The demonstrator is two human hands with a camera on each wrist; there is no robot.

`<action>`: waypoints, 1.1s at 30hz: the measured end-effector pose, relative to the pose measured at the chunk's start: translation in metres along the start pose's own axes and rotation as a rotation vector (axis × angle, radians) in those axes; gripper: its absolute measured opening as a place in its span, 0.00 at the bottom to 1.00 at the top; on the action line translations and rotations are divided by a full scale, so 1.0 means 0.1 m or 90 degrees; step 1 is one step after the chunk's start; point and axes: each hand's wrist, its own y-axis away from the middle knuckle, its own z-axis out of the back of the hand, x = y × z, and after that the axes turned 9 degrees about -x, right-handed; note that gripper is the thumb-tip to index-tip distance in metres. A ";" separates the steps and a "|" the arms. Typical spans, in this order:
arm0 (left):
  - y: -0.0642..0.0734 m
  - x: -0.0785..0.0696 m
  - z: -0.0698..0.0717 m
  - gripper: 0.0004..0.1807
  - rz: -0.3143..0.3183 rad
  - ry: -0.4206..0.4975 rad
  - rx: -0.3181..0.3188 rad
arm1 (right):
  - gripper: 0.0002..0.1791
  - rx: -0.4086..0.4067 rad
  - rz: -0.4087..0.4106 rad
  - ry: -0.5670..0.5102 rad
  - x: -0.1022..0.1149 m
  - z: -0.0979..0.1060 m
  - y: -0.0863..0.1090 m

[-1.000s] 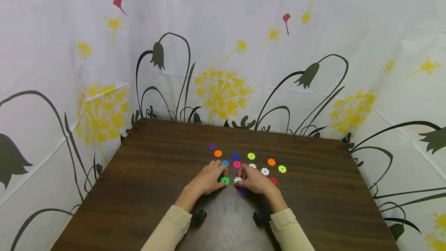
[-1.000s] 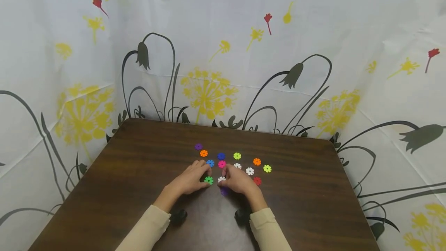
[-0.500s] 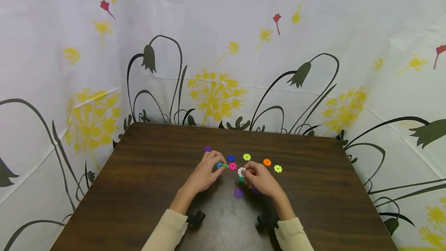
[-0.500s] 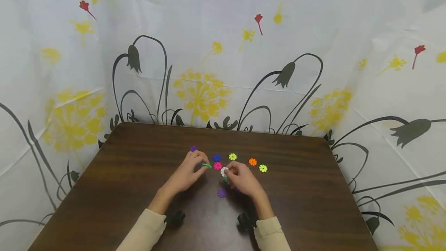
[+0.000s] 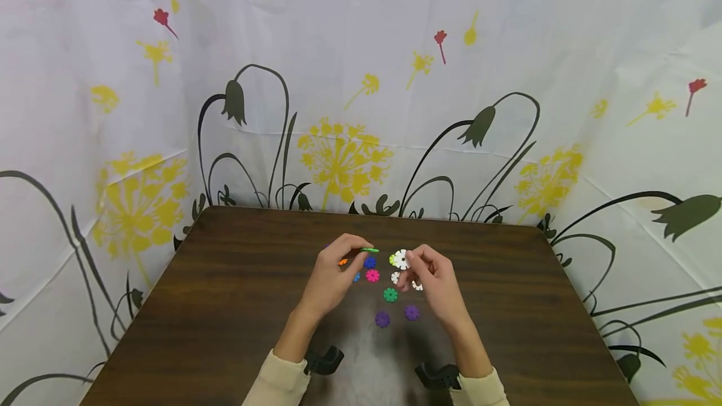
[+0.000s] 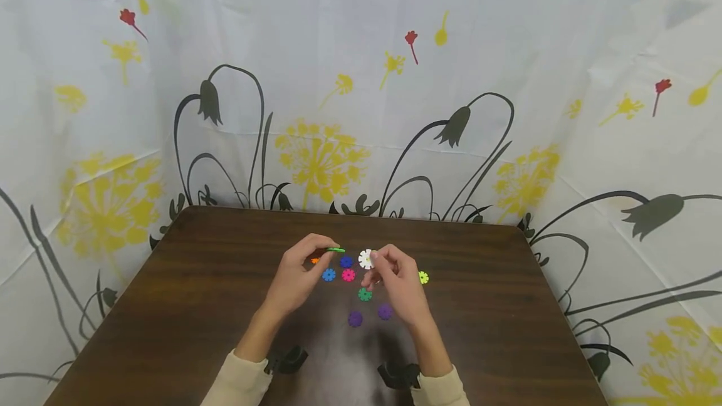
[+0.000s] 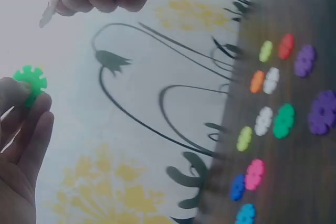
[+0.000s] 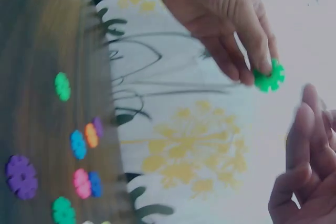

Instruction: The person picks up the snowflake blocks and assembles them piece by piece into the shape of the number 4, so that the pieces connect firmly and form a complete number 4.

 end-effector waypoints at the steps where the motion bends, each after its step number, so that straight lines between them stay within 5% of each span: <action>1: 0.00 -0.03 0.01 0.10 0.000 0.001 -0.002 | 0.17 -0.007 0.010 -0.003 0.04 -0.02 0.00; 5: -0.01 -0.12 0.03 0.12 -0.018 -0.011 -0.007 | 0.16 -0.028 0.046 0.009 0.16 -0.10 0.01; 15: -0.05 -0.24 0.06 0.13 -0.133 -0.060 -0.002 | 0.17 -0.055 0.090 0.047 0.23 -0.28 -0.03; 26: -0.07 -0.31 0.11 0.14 -0.153 -0.088 0.000 | 0.18 -0.050 0.102 0.159 0.27 -0.28 -0.07; 33: -0.10 -0.31 0.16 0.10 -0.180 -0.097 -0.015 | 0.23 0.018 0.096 0.216 0.35 -0.24 -0.17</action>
